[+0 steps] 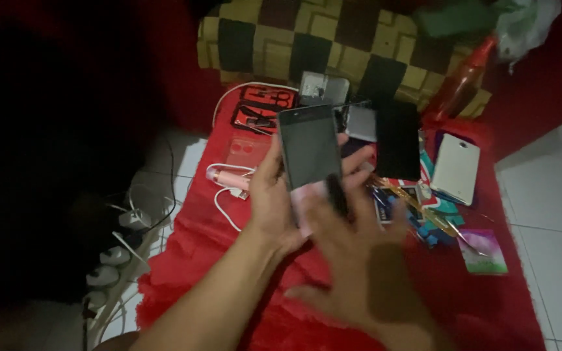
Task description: Disassembling a smartphone by removing screws and the battery, followed by cleaning the device with a cloth.
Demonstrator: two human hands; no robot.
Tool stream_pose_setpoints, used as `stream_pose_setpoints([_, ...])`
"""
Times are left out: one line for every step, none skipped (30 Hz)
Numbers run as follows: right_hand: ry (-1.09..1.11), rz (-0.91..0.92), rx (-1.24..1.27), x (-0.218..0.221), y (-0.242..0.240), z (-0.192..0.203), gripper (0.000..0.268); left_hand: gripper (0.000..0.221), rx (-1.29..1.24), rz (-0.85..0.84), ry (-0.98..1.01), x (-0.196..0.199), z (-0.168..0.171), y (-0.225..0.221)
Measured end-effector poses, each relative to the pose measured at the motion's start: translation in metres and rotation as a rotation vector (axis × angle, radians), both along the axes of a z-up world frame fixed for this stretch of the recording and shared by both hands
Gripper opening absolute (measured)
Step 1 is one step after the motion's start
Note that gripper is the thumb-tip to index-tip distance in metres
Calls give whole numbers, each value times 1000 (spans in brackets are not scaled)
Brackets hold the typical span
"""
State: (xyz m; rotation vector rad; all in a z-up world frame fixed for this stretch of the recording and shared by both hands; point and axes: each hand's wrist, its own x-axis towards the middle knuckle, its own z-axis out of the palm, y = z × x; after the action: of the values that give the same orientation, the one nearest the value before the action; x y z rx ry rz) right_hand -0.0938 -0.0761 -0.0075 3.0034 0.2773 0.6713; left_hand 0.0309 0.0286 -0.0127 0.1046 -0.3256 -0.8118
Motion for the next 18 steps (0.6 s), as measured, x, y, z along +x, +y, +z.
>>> stream_pose_setpoints([13,105,39,-1,8,3,103,79,-12,-33,32,1,0,0])
stream_pose_setpoints([3,107,36,5,-1,-2,103,79,-14,-32,22,3,2,0])
stream_pose_setpoints([30,71,19,10,-10,-8,99,77,-14,-21,12,4,4,1])
stream_pose_setpoints([63,31,8,14,-18,-13,97,75,-9,-15,10,4,4,2])
stream_pose_setpoints([59,29,9,13,-16,-6,97,75,-8,-17,7,3,5,2])
stream_pose_setpoints([-13,-20,25,10,-16,2,99,71,20,-2,4,1,5,1])
stream_pose_setpoints([-85,-68,40,8,-16,9,102,67,47,14,0,-2,5,-1])
stream_pose_setpoints([-75,-68,41,4,-11,5,102,67,48,14,9,-3,4,-2])
stream_pose_setpoints([-3,6,72,0,-5,2,106,70,77,17,-2,-4,3,-2])
stream_pose_setpoints([55,80,99,0,0,0,111,74,102,21,-28,0,4,-4])
stream_pose_setpoints([50,81,96,2,-1,3,111,74,100,22,-33,1,1,-4])
stream_pose_setpoints([-25,115,113,4,-2,6,97,69,99,16,-75,2,-2,-2])
stream_pose_setpoints([-101,148,130,7,-2,9,85,66,98,10,-117,4,-5,0])
stream_pose_setpoints([-102,143,129,7,-9,11,85,66,98,5,-118,2,-6,-1])
stream_pose_setpoints([-104,41,66,8,-17,12,90,68,175,-8,-102,1,-8,-2])
stream_pose_setpoints([-104,-58,3,7,-25,13,96,71,251,-17,-85,-2,-11,-3])
stream_pose_setpoints([-102,-58,2,6,-23,12,96,71,251,-18,-83,-1,-10,-5])
stream_pose_setpoints([-66,-52,16,4,-19,10,95,71,215,-23,-121,-1,-10,-6])
